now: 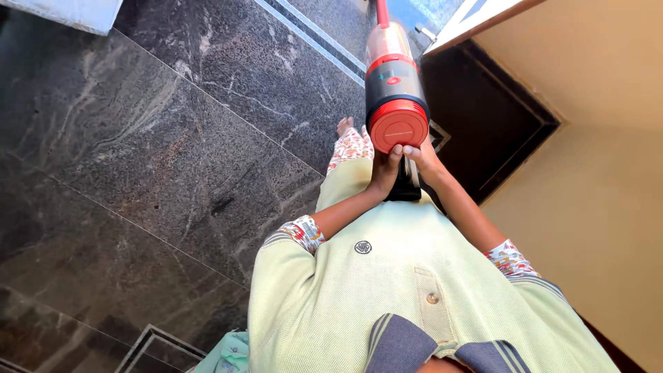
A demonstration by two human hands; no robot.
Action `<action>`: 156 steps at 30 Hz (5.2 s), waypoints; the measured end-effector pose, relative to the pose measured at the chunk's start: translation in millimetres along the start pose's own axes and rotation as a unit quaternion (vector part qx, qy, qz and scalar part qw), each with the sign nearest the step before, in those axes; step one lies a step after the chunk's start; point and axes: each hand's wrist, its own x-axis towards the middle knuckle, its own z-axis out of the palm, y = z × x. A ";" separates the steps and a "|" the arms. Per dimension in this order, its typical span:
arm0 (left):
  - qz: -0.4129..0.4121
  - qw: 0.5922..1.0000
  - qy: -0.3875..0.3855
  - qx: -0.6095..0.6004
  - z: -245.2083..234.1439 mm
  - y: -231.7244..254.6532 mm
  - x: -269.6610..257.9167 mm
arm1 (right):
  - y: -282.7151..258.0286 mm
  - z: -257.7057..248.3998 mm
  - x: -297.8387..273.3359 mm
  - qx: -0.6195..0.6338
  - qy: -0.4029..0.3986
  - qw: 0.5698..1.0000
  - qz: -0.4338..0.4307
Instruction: The person vacuums the floor using a vacuum cleaner while walking across different rooms.
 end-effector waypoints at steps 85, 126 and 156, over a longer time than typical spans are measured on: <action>0.009 0.983 0.131 0.131 214.2 -0.8 40.9 | 35.0 -247.3 22.5 0.191 -0.183 0.963 0.042; 0.053 0.925 0.374 -0.039 511.0 -140.0 -13.2 | -26.5 -510.1 -25.1 -0.121 -0.373 0.907 0.151; 0.111 0.936 0.332 0.022 284.4 -56.9 90.8 | -46.2 -288.2 100.0 -0.012 -0.321 0.944 0.071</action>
